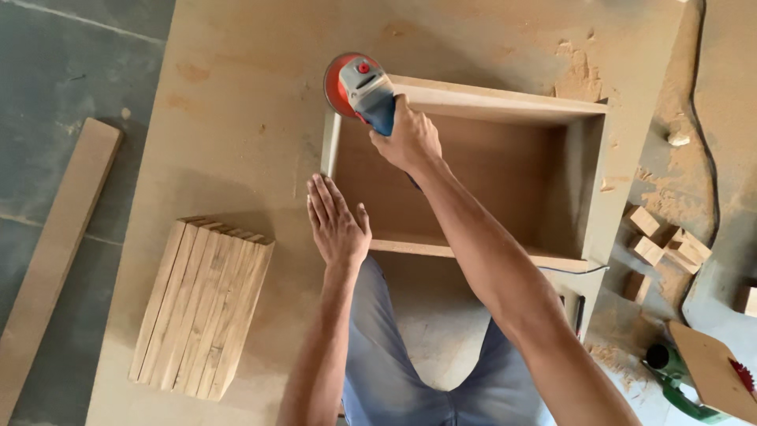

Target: The person uses an orbital sander to smooth the edges and surfaces of a wooden drawer box. They work on the drawer's frame, sides, and bottom panel, repositioning the box to access different areas. The person also uses a hand scraper to remove material from the drawer's bottom surface.

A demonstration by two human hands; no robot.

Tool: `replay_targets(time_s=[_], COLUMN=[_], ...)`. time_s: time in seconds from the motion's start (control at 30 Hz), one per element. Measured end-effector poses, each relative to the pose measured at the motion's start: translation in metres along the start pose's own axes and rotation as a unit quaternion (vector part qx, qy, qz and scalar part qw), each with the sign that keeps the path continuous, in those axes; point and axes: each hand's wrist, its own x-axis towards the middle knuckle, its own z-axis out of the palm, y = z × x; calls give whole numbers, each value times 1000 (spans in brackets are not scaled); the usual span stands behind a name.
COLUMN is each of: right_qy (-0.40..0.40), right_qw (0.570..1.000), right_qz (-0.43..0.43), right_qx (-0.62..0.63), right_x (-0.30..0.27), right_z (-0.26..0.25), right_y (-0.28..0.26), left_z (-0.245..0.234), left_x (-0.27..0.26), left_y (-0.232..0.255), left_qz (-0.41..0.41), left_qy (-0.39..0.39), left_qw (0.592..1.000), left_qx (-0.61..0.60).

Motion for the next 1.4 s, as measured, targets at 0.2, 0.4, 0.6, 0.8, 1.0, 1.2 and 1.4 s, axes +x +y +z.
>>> replay_targets(time_s=[0.2, 0.4, 0.6, 0.8, 1.0, 1.2, 1.4], right_qy=[12, 23, 44, 66, 87, 129, 125], right_qw=[1000, 998, 992, 986, 977, 976, 968], right_qz=[-4, 61, 113, 149, 193, 169, 218], right_qx=[4, -9, -27, -15, -17, -43, -12], right_x=[15, -6, -42, -67, -83, -95, -111], right_z=[1, -29, -59, -80, -102, -125, -152], right_y=[-14, 23, 90, 142, 195, 270, 310], left_z=[-4, -3, 3, 40, 52, 51, 49], left_x=[4, 5, 1, -13, -20, -19, -20], left_y=[0, -1, 6, 78, 107, 109, 107], left_qz=[-4, -8, 11, 93, 91, 85, 92], left_qy=[-15, -38, -14, -6, -60, -73, -72], left_qw=[1000, 999, 999, 995, 994, 993, 993], left_qx=[9, 23, 30, -31, -9, 20, 33])
